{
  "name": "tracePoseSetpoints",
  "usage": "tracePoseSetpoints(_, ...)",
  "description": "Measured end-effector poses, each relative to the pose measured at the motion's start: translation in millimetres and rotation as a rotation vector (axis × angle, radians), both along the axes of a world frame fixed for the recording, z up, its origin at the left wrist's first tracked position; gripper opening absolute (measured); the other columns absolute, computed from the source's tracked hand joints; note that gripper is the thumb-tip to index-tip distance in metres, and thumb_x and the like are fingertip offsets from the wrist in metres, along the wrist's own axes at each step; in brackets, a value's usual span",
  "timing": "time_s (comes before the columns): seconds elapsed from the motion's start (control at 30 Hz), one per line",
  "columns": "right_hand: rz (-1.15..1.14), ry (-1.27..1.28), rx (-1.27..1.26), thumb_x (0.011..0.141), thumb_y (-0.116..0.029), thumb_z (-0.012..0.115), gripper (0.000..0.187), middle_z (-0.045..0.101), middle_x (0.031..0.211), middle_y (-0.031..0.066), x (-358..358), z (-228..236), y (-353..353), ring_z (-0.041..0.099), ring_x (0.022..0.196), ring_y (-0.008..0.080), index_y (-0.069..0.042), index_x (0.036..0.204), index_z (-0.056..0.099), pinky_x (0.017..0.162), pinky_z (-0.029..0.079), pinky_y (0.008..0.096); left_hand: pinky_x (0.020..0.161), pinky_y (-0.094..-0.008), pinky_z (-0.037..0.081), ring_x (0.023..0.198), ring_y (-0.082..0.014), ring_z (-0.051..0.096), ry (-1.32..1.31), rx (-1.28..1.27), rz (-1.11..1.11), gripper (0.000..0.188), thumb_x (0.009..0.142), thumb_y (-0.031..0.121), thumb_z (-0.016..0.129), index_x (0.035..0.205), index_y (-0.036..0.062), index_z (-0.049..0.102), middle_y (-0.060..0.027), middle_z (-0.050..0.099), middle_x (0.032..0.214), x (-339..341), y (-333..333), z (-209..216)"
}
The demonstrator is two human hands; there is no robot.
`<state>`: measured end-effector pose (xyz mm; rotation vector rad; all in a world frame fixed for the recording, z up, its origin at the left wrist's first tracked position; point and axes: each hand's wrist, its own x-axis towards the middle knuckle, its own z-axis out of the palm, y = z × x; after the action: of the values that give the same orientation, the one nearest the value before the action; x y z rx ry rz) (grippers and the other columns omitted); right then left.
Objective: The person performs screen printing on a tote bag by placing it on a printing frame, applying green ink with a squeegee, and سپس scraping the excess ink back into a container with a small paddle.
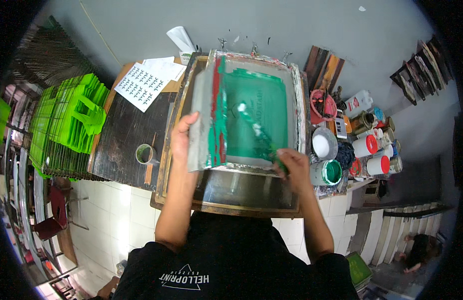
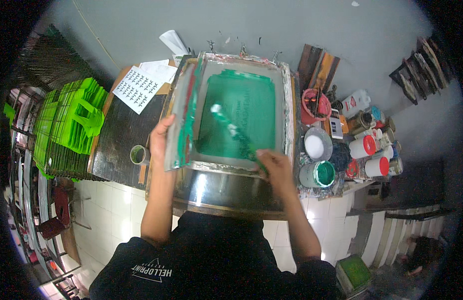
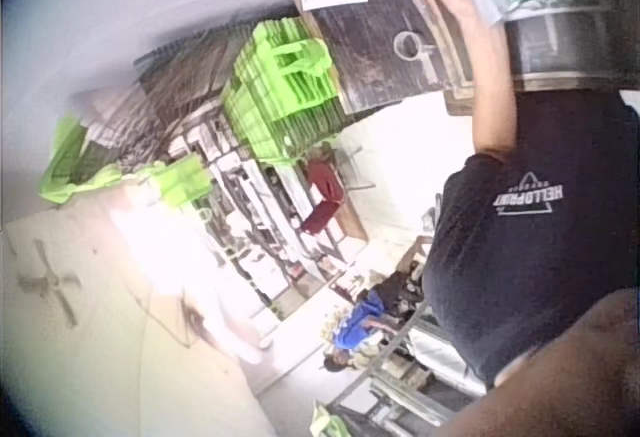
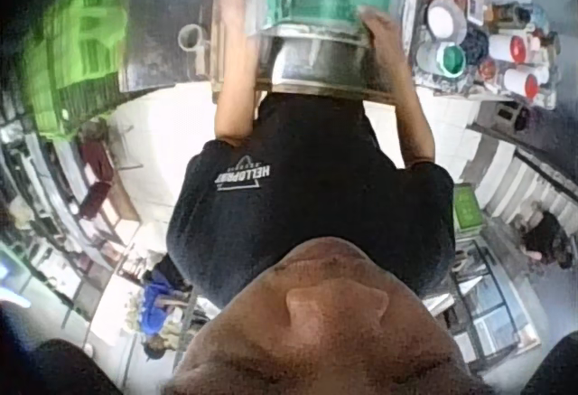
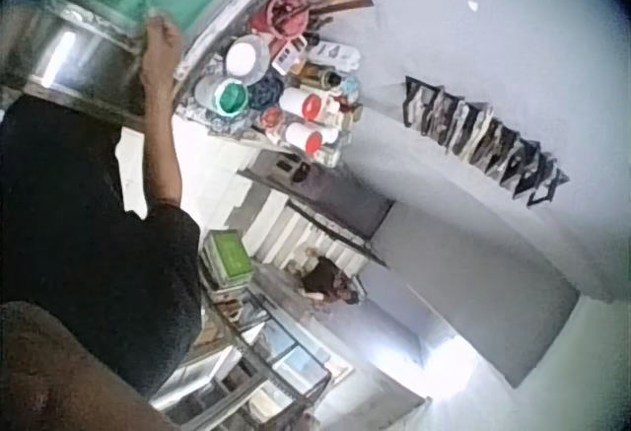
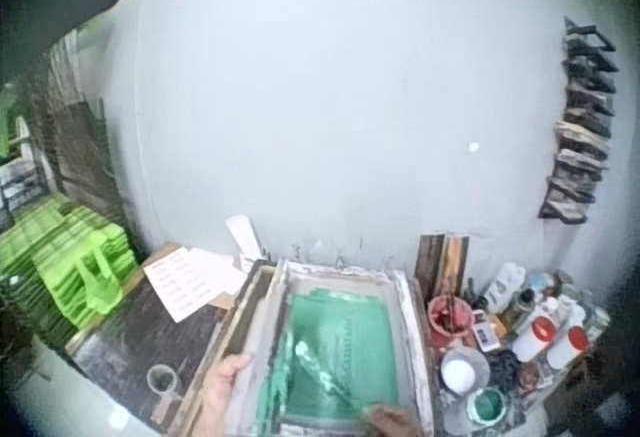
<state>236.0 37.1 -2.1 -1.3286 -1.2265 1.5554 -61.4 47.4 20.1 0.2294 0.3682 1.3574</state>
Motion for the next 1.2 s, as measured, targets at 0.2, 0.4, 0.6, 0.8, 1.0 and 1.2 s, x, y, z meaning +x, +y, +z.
tracePoseSetpoints(0.2, 0.174, -0.482, 0.300, 0.094, -0.009, 0.057, 0.021, 0.067, 0.080, 0.0058, 81.1, 32.0, 32.7, 0.061, 0.068, 0.0129, -0.001, 0.111, 0.066, 0.064, 0.047, 0.0272, 0.071, -0.0427, 0.061, 0.078, -0.0307, 0.071, 0.150, -0.059, 0.353, 0.041, 0.089, 0.020, 0.059, 0.119, -0.0072, 0.057, -0.0197, 0.071, 0.097, -35.7, -22.2, 19.6)
tracePoseSetpoints(0.4, 0.449, -0.896, 0.702, 0.094, -0.025, 0.061, 0.022, 0.069, 0.091, 0.0214, 14.7, 30.1, 92.3, 0.066, 0.083, 0.0409, -0.006, 0.105, 0.067, 0.073, 0.050, 0.0480, 0.071, -0.0415, 0.062, 0.079, -0.0307, 0.072, 0.147, 0.017, 0.494, 0.039, 0.091, 0.016, 0.054, 0.121, -0.0084, 0.055, -0.0216, 0.071, 0.101, -53.9, -51.4, 20.9)
tracePoseSetpoints(0.6, 0.495, -1.000, 0.766, 0.093, -0.031, 0.063, 0.025, 0.069, 0.083, 0.0194, -27.7, 0.5, 135.1, 0.066, 0.076, 0.0407, -0.009, 0.104, 0.068, 0.067, 0.050, 0.0484, 0.052, -0.0314, 0.057, 0.059, -0.0223, 0.067, 0.320, -0.215, 0.800, 0.029, 0.094, 0.021, 0.057, 0.104, -0.0059, 0.063, -0.0168, 0.070, 0.084, -25.7, -77.5, 44.4)
tracePoseSetpoints(0.8, 0.630, -0.972, 0.860, 0.094, -0.029, 0.062, 0.021, 0.069, 0.082, 0.0188, -33.5, -15.2, 111.6, 0.066, 0.073, 0.0402, -0.009, 0.097, 0.068, 0.061, 0.051, 0.0490, 0.044, -0.0292, 0.050, 0.048, -0.0184, 0.058, 0.379, -0.263, 0.910, 0.025, 0.094, 0.023, 0.058, 0.097, -0.0010, 0.062, -0.0111, 0.066, 0.074, -10.1, -94.7, 36.5)
tracePoseSetpoints(1.0, 0.787, -0.912, 0.782, 0.095, -0.032, 0.057, 0.025, 0.068, 0.081, 0.0190, -10.0, -15.6, 100.5, 0.066, 0.074, 0.0429, -0.009, 0.094, 0.065, 0.066, 0.051, 0.0532, 0.040, -0.0292, 0.046, 0.044, -0.0177, 0.054, 0.407, -0.271, 0.940, 0.024, 0.094, 0.024, 0.059, 0.094, 0.0003, 0.061, -0.0097, 0.064, 0.072, 5.1, -99.7, 33.2)
tracePoseSetpoints(1.2, 0.560, -0.787, 0.782, 0.095, -0.035, 0.058, 0.030, 0.070, 0.087, 0.0211, -0.8, -9.6, 123.1, 0.066, 0.077, 0.0423, -0.009, 0.105, 0.070, 0.068, 0.051, 0.0516, 0.041, -0.0292, 0.046, 0.045, -0.0185, 0.055, 0.381, -0.271, 0.960, 0.028, 0.095, 0.025, 0.057, 0.097, -0.0026, 0.061, -0.0121, 0.065, 0.074, 12.5, -105.6, 35.3)
